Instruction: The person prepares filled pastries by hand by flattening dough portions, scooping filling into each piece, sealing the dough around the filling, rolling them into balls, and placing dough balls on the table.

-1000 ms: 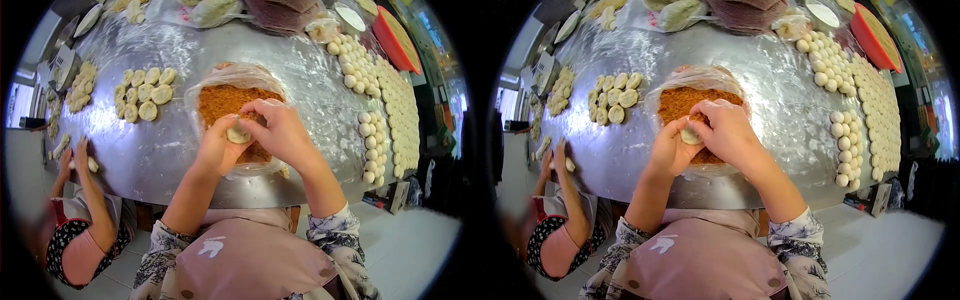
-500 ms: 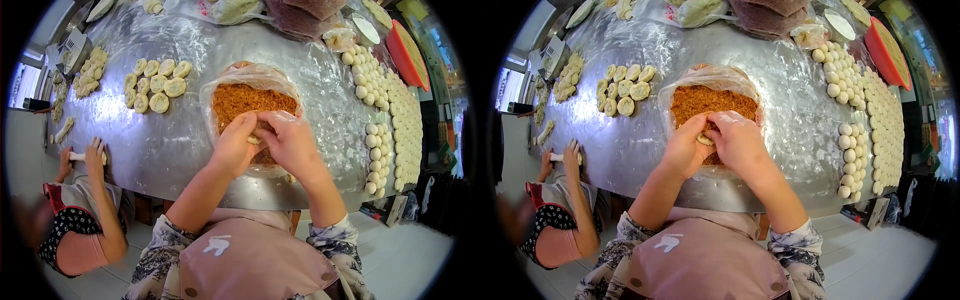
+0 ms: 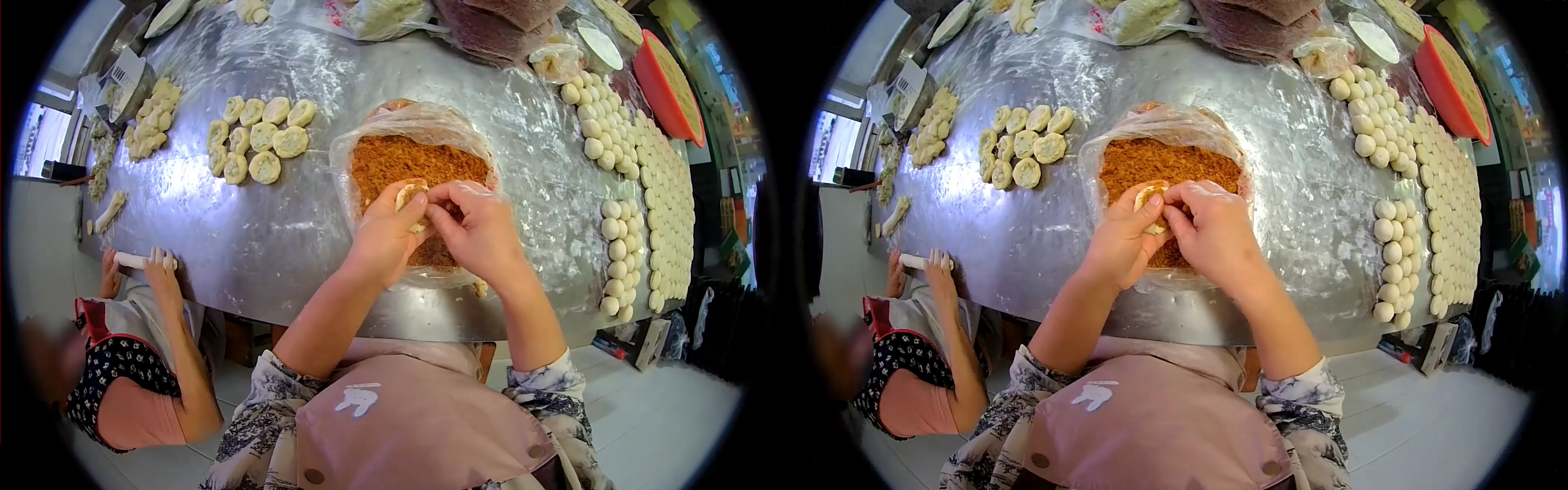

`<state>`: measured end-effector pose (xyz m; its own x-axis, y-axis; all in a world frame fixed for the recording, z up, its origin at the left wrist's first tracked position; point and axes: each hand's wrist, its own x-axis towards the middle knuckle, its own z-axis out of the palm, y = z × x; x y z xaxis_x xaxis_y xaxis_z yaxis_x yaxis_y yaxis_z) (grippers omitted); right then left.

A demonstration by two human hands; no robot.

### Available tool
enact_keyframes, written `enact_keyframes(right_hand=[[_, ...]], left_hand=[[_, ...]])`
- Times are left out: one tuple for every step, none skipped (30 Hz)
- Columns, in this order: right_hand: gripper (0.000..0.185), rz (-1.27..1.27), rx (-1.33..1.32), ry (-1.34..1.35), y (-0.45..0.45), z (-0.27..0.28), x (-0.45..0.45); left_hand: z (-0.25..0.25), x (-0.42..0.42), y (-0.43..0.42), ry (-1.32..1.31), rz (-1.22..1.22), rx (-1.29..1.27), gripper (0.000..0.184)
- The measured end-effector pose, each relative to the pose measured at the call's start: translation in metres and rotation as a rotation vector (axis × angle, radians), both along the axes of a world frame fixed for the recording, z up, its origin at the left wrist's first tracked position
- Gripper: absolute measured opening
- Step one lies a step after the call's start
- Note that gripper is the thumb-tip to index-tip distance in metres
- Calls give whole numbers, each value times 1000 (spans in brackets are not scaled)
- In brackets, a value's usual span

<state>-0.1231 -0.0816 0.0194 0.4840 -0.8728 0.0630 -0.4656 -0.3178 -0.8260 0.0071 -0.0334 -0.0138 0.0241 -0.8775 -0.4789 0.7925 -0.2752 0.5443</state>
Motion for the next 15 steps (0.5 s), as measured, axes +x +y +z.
enact_keyframes(right_hand=[[11,-21,-67,24,-1,-2,-1],[10,-40,-134,48,-4,-5,-3],[10,-58,-200,73,-6,-8,-5],[13,-78,-118,112,-7,-10,-8],[16,-65,-153,130,-9,-12,-10],[19,-56,-186,149,-9,-15,-13],[22,-46,-214,169,-8,-17,-15],[30,-38,-193,163,-7,-15,-15],[38,-30,-172,157,-7,-11,-15],[46,-23,-152,151,-6,-9,-16],[54,26,-202,167,-5,-9,-17],[61,77,-253,183,-3,-9,-17],[69,126,-303,198,-1,-9,-16],[85,180,-233,131,1,-14,-14],[86,176,-302,124,2,-21,-11]], left_hand=[[-3,2,-1,-396,-33,-28,29],[-9,4,-2,-791,-66,-53,30],[-14,7,-2,-1185,-98,-76,31],[-18,11,-2,-1592,20,-262,25],[-20,13,-3,-1501,-7,-244,26],[-21,14,-4,-1410,-40,-226,26],[-21,14,-3,-1317,-74,-204,26],[-18,15,-4,-935,-59,-117,26],[-12,16,-6,-552,-44,-33,27],[-7,17,-7,-169,-28,49,27],[-6,19,-7,-75,-48,19,29],[-5,23,-6,19,-67,-11,30],[-2,24,-5,113,-86,-40,32],[4,21,-5,197,-91,-60,36],[7,21,-4,210,-129,-75,34]])
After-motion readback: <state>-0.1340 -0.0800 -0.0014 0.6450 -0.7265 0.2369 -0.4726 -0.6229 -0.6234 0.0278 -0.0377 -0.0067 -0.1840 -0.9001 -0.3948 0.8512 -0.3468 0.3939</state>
